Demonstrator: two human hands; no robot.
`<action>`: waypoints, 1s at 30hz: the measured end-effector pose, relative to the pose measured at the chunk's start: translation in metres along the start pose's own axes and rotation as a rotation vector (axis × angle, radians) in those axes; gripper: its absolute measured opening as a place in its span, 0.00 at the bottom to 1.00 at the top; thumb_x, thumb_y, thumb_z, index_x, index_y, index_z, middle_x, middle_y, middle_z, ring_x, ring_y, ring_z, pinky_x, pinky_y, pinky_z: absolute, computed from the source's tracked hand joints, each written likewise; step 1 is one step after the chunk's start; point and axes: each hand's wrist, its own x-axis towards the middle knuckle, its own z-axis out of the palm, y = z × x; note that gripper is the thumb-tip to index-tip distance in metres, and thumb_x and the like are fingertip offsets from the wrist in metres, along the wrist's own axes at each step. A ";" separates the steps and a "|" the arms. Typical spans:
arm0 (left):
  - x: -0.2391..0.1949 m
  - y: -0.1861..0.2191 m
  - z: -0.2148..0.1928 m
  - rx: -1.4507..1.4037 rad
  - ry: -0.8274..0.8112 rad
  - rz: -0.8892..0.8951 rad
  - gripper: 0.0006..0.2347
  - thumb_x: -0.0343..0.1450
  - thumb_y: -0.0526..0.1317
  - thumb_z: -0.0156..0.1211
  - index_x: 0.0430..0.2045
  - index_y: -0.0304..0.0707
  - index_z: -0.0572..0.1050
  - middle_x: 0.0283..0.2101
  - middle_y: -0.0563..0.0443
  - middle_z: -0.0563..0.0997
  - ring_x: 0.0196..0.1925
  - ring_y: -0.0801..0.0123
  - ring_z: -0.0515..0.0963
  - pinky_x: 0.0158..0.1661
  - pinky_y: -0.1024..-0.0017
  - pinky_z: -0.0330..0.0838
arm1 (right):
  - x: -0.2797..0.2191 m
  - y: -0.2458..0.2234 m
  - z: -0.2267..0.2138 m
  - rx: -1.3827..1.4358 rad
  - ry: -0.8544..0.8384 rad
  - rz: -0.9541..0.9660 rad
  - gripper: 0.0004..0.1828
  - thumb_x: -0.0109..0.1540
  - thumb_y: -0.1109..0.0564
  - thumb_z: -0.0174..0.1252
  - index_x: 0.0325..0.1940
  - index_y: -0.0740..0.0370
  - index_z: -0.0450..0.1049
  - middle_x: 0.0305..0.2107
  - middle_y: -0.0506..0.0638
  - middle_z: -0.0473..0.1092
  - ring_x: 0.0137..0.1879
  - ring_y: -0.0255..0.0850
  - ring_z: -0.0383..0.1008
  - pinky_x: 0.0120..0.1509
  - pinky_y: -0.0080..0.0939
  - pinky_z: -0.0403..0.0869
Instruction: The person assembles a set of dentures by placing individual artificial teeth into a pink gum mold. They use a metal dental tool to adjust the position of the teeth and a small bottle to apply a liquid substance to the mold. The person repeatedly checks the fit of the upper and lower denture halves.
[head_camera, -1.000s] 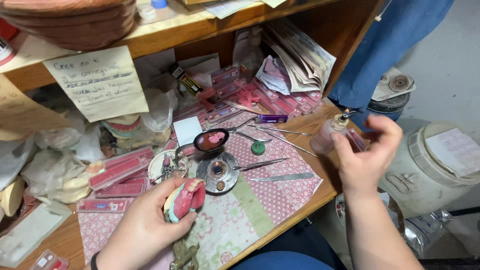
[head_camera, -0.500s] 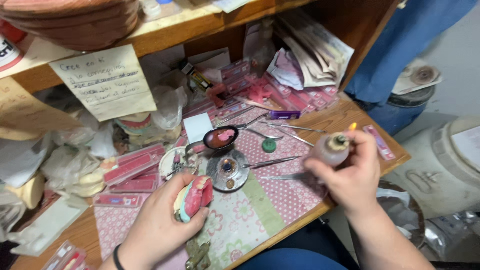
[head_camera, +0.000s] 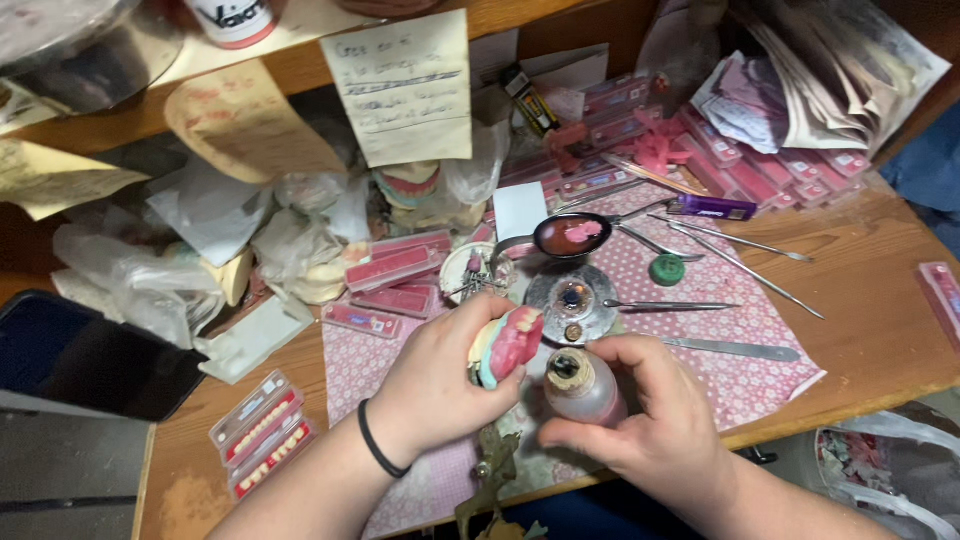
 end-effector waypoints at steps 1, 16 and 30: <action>0.000 0.001 -0.001 0.000 0.004 -0.004 0.20 0.61 0.45 0.65 0.47 0.46 0.73 0.44 0.51 0.85 0.45 0.54 0.85 0.44 0.64 0.74 | 0.001 -0.001 0.001 0.001 -0.004 -0.002 0.43 0.38 0.35 0.82 0.50 0.54 0.74 0.39 0.42 0.80 0.44 0.31 0.82 0.51 0.33 0.76; 0.000 0.007 0.000 -0.043 -0.002 -0.012 0.19 0.61 0.43 0.64 0.46 0.46 0.72 0.43 0.51 0.84 0.45 0.57 0.85 0.44 0.66 0.73 | 0.005 -0.006 0.005 -0.054 -0.001 -0.042 0.41 0.42 0.34 0.79 0.51 0.56 0.73 0.40 0.44 0.78 0.43 0.35 0.81 0.49 0.37 0.75; 0.000 0.008 0.000 -0.054 0.006 -0.018 0.19 0.60 0.41 0.63 0.45 0.46 0.72 0.41 0.51 0.85 0.42 0.56 0.85 0.42 0.66 0.74 | 0.008 -0.003 0.004 -0.082 -0.018 -0.144 0.41 0.45 0.34 0.77 0.52 0.57 0.72 0.40 0.45 0.78 0.43 0.39 0.81 0.49 0.39 0.74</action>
